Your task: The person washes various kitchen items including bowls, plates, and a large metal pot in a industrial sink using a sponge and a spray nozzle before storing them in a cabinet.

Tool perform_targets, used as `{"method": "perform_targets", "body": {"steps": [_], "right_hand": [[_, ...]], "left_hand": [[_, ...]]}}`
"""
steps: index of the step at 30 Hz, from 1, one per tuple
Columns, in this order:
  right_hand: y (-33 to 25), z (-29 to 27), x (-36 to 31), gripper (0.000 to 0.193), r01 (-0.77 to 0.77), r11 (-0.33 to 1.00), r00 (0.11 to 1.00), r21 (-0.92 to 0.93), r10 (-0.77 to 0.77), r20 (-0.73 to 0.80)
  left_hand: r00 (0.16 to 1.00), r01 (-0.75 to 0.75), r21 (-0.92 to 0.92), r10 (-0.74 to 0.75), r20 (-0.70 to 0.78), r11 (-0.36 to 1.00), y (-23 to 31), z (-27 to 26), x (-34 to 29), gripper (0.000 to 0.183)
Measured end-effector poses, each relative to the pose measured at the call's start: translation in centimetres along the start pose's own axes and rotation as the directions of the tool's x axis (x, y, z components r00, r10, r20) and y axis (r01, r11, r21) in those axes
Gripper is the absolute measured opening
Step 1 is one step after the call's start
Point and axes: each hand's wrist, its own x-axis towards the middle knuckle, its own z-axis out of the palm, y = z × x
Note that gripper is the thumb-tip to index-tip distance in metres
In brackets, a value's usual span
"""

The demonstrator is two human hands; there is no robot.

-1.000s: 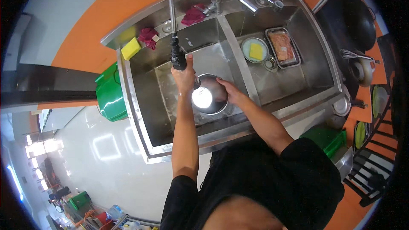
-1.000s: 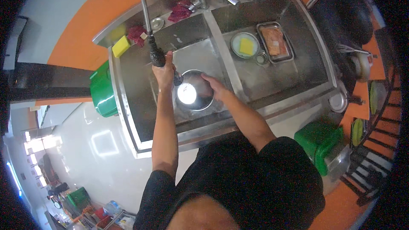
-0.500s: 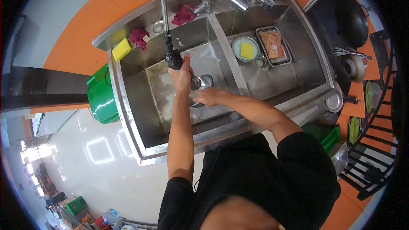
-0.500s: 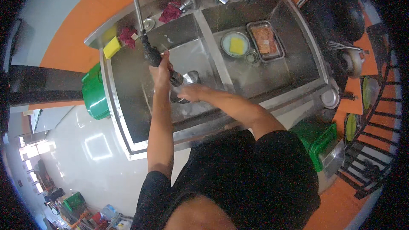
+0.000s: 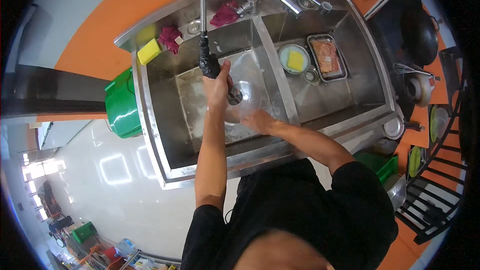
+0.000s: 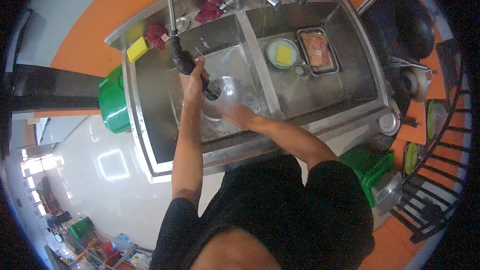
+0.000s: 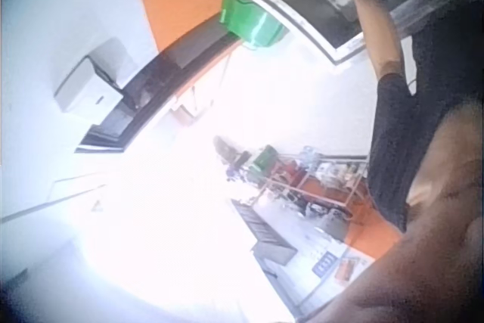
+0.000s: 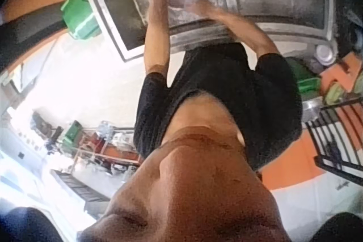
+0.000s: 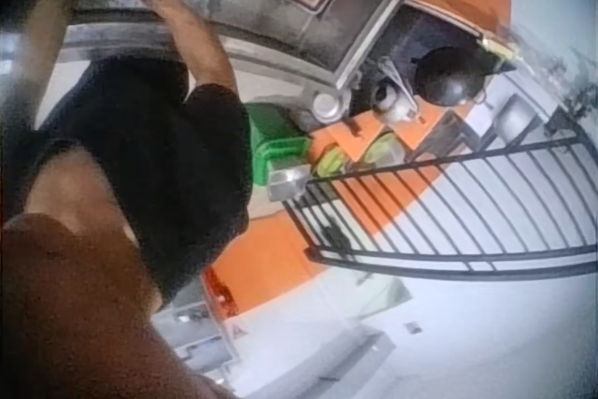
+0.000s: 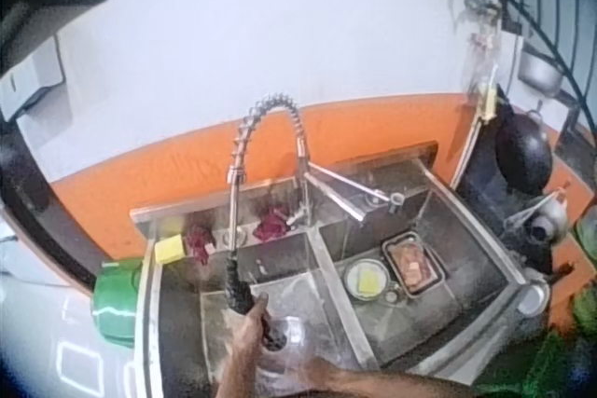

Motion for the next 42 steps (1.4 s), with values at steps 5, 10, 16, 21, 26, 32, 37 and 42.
{"method": "perform_targets", "body": {"steps": [5,10,16,21,26,32,37,42], "right_hand": [[0.6,1.6,2.0,0.03,-0.126,0.809,0.973,0.574,0.215,-0.089],[5.8,5.0,-0.5,0.031,-0.161,-0.344,0.778,0.925,0.533,0.334],[2.3,0.9,2.1,0.019,0.005,-0.678,0.594,0.735,0.593,0.543],[2.7,-1.5,5.9,0.022,-0.662,0.406,0.743,0.63,0.464,0.483],[2.5,0.3,5.6,0.023,-0.338,0.853,0.901,0.398,0.172,0.398],[-1.7,-2.8,5.0,0.019,-0.13,0.976,0.907,0.175,0.046,0.419],[0.7,-1.6,2.5,0.021,-0.302,0.945,0.894,0.122,0.237,0.379],[-1.0,-2.2,3.1,0.027,-0.006,0.996,0.923,0.084,-0.027,0.385]], "left_hand": [[1.0,-0.005,-0.128,0.009,0.03,0.992,-0.1,-0.3,1.0,0.024],[0.999,-0.024,-0.007,0.024,-0.039,1.0,1.1,-0.1,1.5,0.027],[0.997,-0.02,-0.008,0.02,-0.08,1.0,1.4,-3.8,1.9,0.03],[0.998,-0.012,-0.184,0.024,0.058,0.983,0.8,-1.1,0.8,0.027],[0.998,0.015,-0.193,-0.004,0.061,0.981,-0.2,1.2,0.3,0.026],[0.999,0.009,-0.024,-0.01,-0.054,1.0,-0.5,-1.9,1.5,0.027],[0.993,0.075,0.016,-0.073,-0.093,0.997,0.7,-0.5,0.8,0.027],[0.992,-0.121,-0.003,0.121,-0.039,0.993,-0.6,-0.9,1.9,0.025]]}}
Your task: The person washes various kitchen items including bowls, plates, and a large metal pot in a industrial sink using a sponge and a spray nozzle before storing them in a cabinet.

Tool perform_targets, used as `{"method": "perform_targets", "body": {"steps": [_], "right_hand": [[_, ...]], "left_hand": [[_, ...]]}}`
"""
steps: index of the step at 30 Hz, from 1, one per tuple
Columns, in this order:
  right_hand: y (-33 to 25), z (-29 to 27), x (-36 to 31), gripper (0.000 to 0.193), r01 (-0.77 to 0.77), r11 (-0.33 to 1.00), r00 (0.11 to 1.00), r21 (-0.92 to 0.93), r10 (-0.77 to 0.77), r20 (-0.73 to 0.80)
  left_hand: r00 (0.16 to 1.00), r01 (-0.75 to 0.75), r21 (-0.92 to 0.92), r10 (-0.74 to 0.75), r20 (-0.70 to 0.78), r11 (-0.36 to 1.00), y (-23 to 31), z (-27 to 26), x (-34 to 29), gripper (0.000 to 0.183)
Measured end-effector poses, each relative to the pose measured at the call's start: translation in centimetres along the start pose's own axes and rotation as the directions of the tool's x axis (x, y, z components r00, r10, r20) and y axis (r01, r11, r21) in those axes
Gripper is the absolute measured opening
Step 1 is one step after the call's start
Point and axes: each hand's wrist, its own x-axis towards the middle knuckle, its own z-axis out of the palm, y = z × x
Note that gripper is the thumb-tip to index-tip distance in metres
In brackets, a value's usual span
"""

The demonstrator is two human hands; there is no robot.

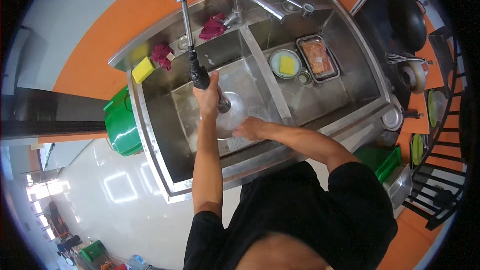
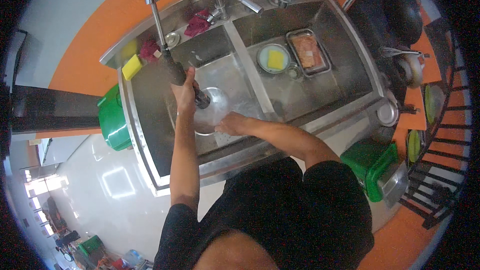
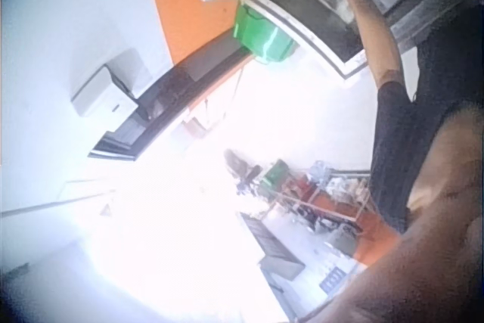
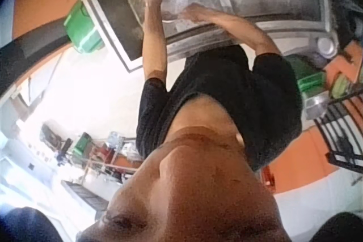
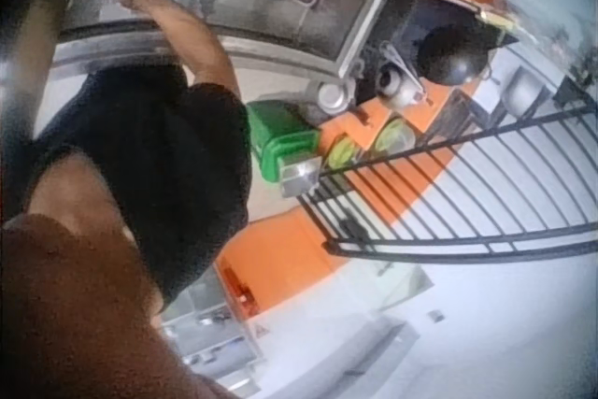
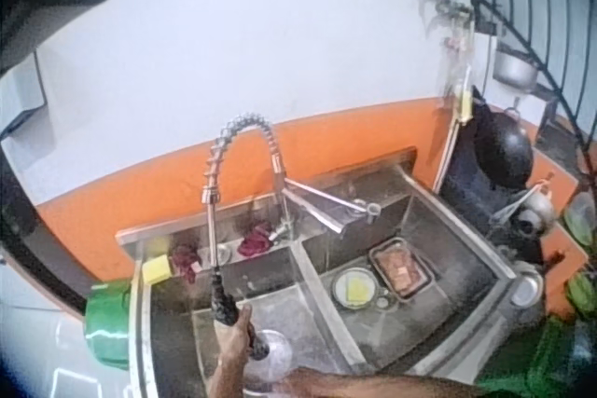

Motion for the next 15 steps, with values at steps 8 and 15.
{"method": "perform_targets", "body": {"steps": [8,15], "right_hand": [[5.5,-1.2,1.2,0.031,-0.205,0.977,0.941,0.058,0.213,-0.263],[4.2,-2.1,0.7,0.032,-0.253,0.85,0.892,0.463,0.39,-0.23]], "left_hand": [[0.971,-0.073,0.031,0.064,0.232,0.997,-1.5,5.0,7.0,0.014],[0.893,-0.354,0.096,0.306,0.33,0.93,-2.6,9.0,16.1,0.017]]}}
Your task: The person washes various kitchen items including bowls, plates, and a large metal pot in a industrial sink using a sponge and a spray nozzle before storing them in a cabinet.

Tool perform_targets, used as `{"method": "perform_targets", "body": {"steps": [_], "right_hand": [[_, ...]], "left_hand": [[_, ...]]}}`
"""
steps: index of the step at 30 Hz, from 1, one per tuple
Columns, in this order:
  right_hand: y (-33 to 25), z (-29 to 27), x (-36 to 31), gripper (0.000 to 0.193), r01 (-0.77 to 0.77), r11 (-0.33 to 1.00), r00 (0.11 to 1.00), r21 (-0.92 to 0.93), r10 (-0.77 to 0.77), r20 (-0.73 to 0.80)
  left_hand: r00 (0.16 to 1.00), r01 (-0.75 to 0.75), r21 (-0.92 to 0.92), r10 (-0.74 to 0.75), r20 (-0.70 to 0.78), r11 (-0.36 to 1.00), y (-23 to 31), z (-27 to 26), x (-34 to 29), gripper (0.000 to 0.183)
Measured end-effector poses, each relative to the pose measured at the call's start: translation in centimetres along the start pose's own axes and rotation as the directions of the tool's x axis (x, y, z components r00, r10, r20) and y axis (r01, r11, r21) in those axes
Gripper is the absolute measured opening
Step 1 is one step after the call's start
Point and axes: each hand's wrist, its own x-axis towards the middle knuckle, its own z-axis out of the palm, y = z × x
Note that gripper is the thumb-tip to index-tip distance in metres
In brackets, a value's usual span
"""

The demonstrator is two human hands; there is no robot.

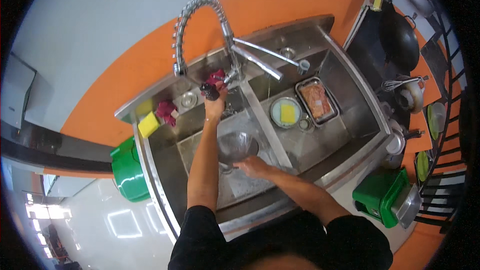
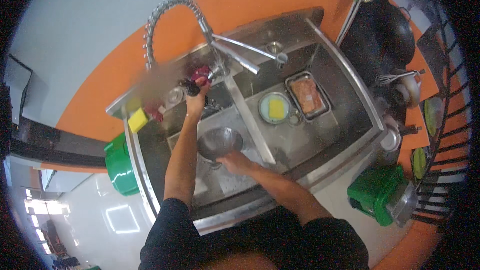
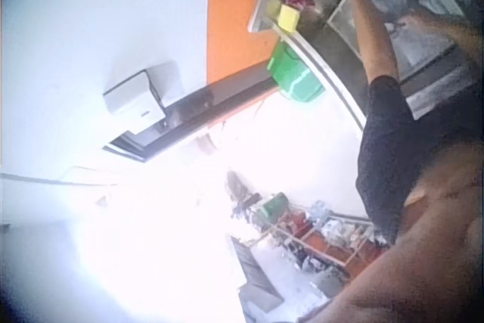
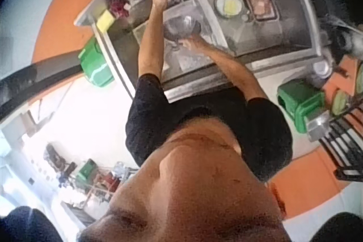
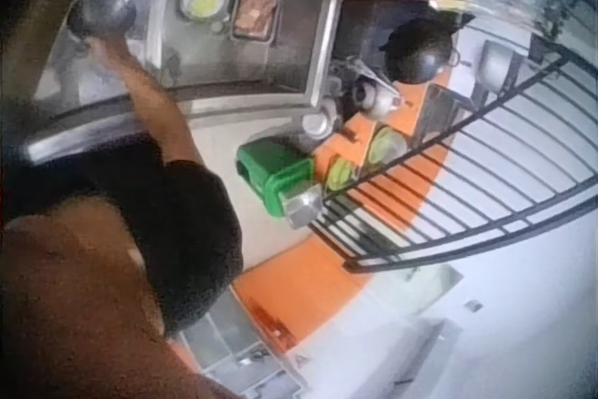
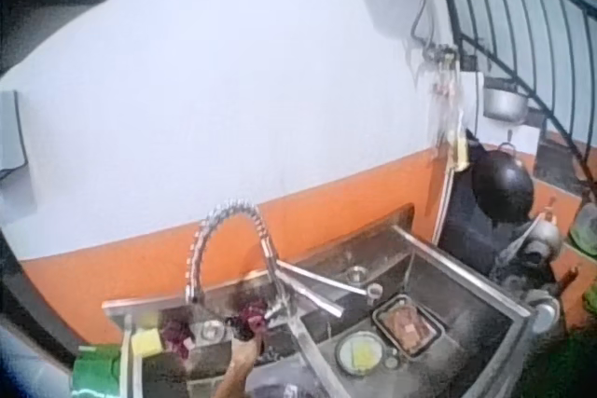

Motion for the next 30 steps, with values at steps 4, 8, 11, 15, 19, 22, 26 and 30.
{"method": "perform_targets", "body": {"steps": [4,8,11,15,19,22,26,30], "right_hand": [[-0.1,0.1,0.1,0.029,0.064,0.994,0.993,0.085,-0.055,-0.102],[0.7,-0.3,0.2,0.03,0.021,0.997,0.996,0.073,-0.014,-0.088],[0.6,0.2,0.8,0.031,0.024,0.997,0.995,0.076,-0.016,-0.099],[0.5,0.1,0.8,0.033,-0.051,0.998,0.997,0.042,0.053,-0.055],[0.6,-0.5,1.4,0.033,-0.031,1.0,0.996,0.001,0.031,-0.078],[3.9,0.4,2.9,0.033,0.073,0.993,0.987,-0.097,-0.086,-0.137],[3.4,0.2,4.0,0.024,0.311,0.906,0.92,-0.289,-0.363,-0.148],[1.6,1.2,4.8,0.023,-0.081,0.993,0.997,-0.082,0.08,-0.008]], "left_hand": [[0.992,0.12,-0.238,-0.108,0.061,0.964,-3.6,-0.7,3.9,0.031],[0.986,0.159,-0.21,-0.145,0.079,0.965,-4.3,0.2,5.2,0.039],[0.985,0.157,-0.454,-0.169,0.013,0.877,-4.2,0.0,6.5,0.044],[0.98,0.117,-0.401,-0.17,-0.099,0.909,-3.1,0.2,6.4,0.048],[0.973,0.165,-0.274,-0.203,-0.114,0.947,-1.7,-1.4,2.0,0.031],[0.947,0.274,-0.386,-0.316,-0.049,0.881,0.5,-1.9,-4.2,0.02],[0.882,0.362,-0.375,-0.444,-0.16,0.854,3.1,-1.9,-10.9,0.025],[0.879,0.347,-0.461,-0.455,-0.143,0.816,5.1,-2.9,-13.8,0.031]]}}
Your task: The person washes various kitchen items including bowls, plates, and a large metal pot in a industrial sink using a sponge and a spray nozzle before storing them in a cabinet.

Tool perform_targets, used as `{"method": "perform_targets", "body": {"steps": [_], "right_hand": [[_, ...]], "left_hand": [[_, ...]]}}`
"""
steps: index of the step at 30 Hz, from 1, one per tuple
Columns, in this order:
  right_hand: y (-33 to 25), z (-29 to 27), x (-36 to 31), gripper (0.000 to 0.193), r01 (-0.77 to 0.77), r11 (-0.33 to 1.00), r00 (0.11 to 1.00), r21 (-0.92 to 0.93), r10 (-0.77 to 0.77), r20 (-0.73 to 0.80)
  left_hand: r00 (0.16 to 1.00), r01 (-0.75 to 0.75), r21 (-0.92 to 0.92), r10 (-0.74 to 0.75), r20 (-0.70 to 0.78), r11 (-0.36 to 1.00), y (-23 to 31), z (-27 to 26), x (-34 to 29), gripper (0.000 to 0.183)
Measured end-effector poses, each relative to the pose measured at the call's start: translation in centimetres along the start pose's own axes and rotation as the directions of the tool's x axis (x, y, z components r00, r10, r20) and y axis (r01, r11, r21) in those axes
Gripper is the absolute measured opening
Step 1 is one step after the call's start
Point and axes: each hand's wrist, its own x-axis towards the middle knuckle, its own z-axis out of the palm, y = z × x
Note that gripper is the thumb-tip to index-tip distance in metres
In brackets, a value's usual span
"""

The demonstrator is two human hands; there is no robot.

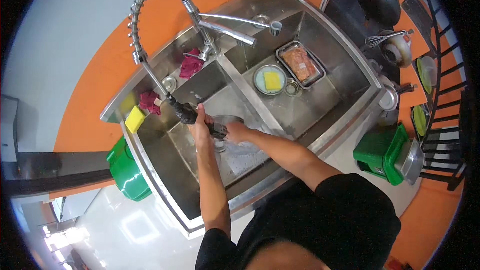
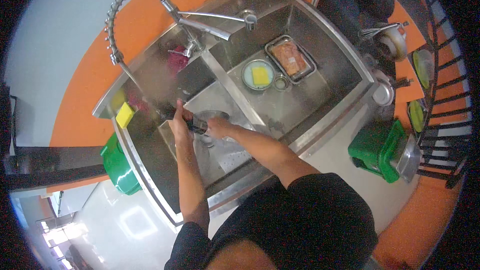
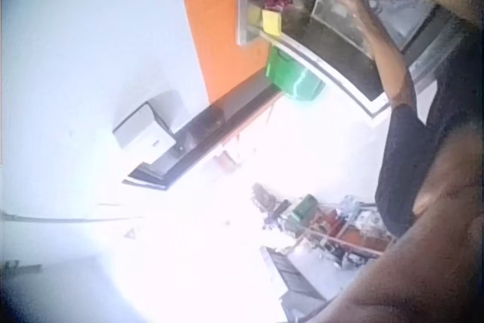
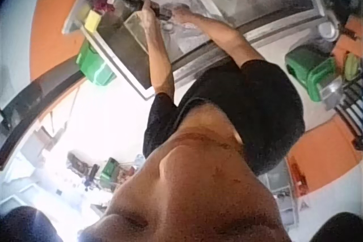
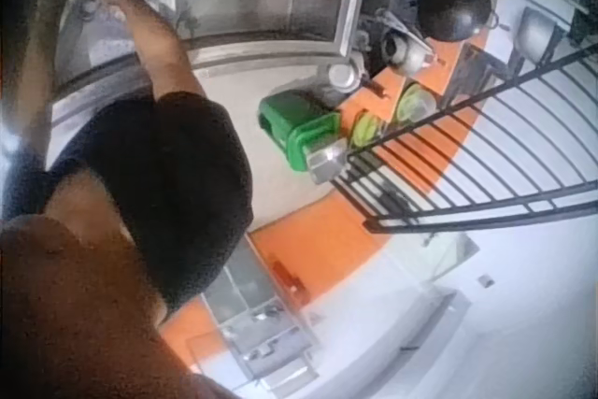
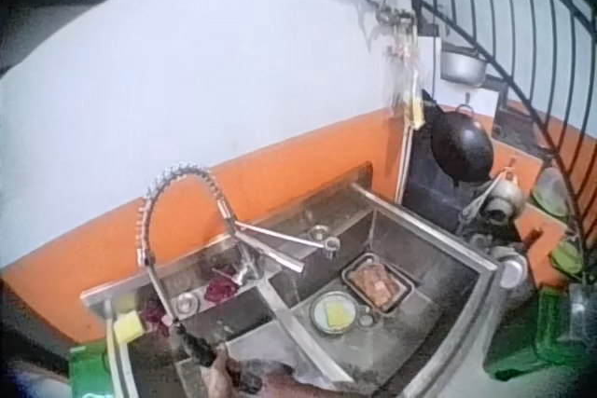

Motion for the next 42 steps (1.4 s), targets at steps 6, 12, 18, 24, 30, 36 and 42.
{"method": "perform_targets", "body": {"steps": [6,12,18,24,30,36,42], "right_hand": [[0.3,4.3,-1.5,0.018,-0.043,0.187,0.917,0.981,0.398,-0.036],[0.0,2.8,-3.9,0.014,-0.169,-0.408,0.869,0.897,0.369,0.331],[-3.2,0.6,-3.3,0.036,-0.386,0.517,0.92,0.764,0.279,0.276],[-4.2,3.4,-4.7,0.021,0.31,0.938,0.929,-0.154,-0.265,0.26],[-1.4,4.1,-7.0,0.017,0.06,0.951,0.964,-0.302,0.023,0.265],[-2.3,5.5,-8.0,0.016,0.436,0.82,0.9,-0.371,-0.393,0.19],[-2.8,2.8,-10.9,0.013,0.391,0.835,0.882,-0.389,-0.218,0.417]], "left_hand": [[0.997,-0.073,0.058,0.072,0.017,0.996,0.4,-0.3,-0.7,0.025],[0.993,0.035,0.217,-0.011,-0.114,0.976,0.2,-2.0,-1.1,0.022],[0.99,0.024,-0.046,-0.018,0.143,0.999,0.3,-1.8,-2.7,0.022],[1.0,0.012,0.093,-0.013,0.014,0.996,0.9,-2.4,-2.7,0.024],[0.999,0.038,0.088,-0.041,0.028,0.995,2.1,-2.8,-3.7,0.024],[0.988,0.055,-0.045,-0.048,0.148,0.997,0.6,-1.8,-3.3,0.025],[0.999,-0.037,0.03,0.038,-0.017,0.999,1.2,-1.8,-3.3,0.023]]}}
